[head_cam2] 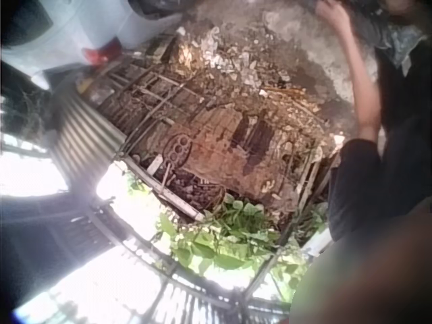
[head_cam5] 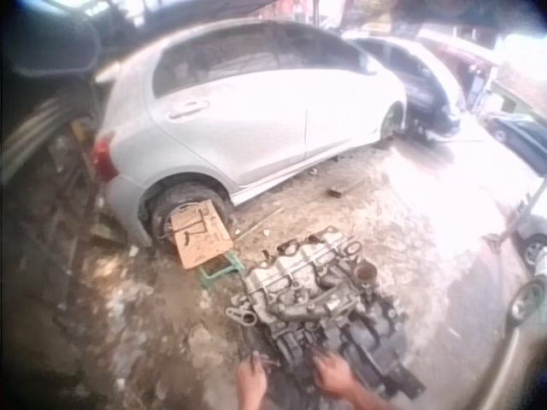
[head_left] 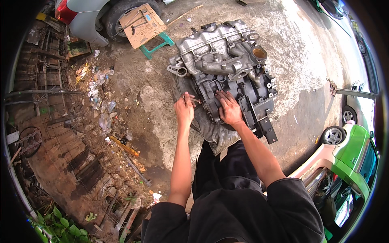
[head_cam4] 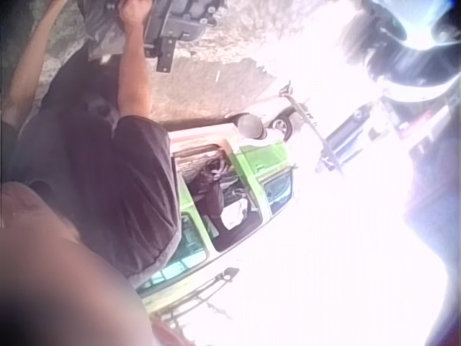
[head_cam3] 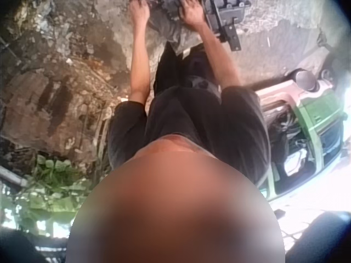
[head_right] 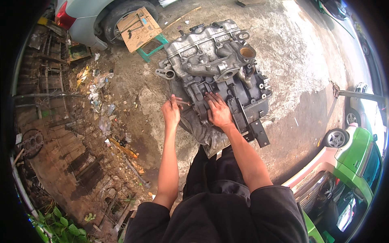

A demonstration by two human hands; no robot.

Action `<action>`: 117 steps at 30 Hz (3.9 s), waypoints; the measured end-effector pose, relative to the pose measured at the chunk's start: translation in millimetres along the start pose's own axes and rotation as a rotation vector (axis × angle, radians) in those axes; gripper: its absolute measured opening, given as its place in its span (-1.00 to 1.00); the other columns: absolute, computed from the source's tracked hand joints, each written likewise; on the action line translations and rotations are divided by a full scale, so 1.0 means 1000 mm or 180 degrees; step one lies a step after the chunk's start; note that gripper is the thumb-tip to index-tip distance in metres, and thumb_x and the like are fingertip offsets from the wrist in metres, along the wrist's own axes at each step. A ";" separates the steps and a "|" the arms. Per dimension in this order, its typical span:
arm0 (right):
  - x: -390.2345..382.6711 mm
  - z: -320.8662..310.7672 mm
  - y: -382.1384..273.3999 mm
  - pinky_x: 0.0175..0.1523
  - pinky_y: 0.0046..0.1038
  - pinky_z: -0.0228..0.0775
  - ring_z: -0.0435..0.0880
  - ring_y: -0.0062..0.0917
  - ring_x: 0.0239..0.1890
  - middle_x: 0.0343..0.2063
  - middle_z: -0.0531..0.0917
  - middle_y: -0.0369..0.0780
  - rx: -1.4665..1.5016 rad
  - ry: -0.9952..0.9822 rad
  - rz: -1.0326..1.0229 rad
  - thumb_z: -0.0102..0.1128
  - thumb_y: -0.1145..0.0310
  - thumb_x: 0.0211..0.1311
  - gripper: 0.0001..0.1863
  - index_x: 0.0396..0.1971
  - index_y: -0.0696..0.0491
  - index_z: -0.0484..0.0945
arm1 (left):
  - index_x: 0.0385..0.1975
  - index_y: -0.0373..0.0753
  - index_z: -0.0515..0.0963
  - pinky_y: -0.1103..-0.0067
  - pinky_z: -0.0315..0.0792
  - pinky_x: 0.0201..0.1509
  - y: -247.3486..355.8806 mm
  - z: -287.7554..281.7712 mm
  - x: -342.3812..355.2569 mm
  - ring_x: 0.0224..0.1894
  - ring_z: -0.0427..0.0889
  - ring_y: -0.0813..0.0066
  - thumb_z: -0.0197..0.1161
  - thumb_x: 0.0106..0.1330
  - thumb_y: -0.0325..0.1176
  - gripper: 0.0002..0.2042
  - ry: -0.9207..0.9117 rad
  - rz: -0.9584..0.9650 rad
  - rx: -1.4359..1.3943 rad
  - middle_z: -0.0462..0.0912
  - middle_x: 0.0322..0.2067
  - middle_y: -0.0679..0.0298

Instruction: The person uses a wrench to tighten bolts on a car engine block resting on a tire. They repeatedly turn the wrench on different bolts while stabilizing the engine with the other hand.

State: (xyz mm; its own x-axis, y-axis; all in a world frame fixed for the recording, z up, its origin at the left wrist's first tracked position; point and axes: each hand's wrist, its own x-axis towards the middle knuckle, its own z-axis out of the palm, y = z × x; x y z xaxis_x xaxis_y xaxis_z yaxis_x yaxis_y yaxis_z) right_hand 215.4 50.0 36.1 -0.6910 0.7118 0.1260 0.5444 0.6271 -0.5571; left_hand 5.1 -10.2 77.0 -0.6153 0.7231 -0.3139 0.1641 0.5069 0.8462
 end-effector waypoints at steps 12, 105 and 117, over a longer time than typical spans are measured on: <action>0.000 0.001 0.001 0.57 -0.16 0.06 0.35 -0.25 0.42 0.34 0.45 -0.15 0.0038 -0.0014 0.0021 0.15 0.46 0.05 -0.36 0.25 0.09 0.45 | -0.43 -0.46 0.66 0.37 0.49 -0.37 0.008 0.009 0.009 -0.61 0.67 0.29 -0.11 0.60 -0.22 -0.50 0.0144 0.0114 0.0320 0.59 -0.74 0.14; -0.001 0.000 0.001 0.58 -0.18 0.04 0.33 -0.27 0.43 0.34 0.45 -0.15 -0.0026 -0.0060 0.0018 0.18 0.42 0.07 -0.37 0.25 0.10 0.44 | -0.49 -0.43 0.56 0.50 0.29 -0.58 -0.032 0.011 0.001 -0.69 0.46 0.51 -0.09 0.55 -0.25 -0.57 0.0344 -0.0104 -0.0652 0.50 -0.71 0.25; -0.001 0.002 0.001 0.58 -0.19 0.04 0.33 -0.27 0.43 0.34 0.45 -0.15 -0.0030 -0.0038 0.0024 0.15 0.43 0.08 -0.38 0.24 0.10 0.46 | -0.53 -0.41 0.59 0.53 0.23 -0.66 -0.023 0.007 0.035 -0.73 0.38 0.55 -0.02 0.46 -0.22 -0.58 0.0124 -0.0517 -0.0714 0.43 -0.75 0.31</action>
State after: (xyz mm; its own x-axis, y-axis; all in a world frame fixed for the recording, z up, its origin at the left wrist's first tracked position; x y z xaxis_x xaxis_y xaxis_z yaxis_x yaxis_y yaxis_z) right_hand 215.8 49.3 33.4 -0.6925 0.7127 0.1121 0.5538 0.6248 -0.5504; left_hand -15.1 7.2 43.8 -0.6494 0.6203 -0.4400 -0.1110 0.4951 0.8617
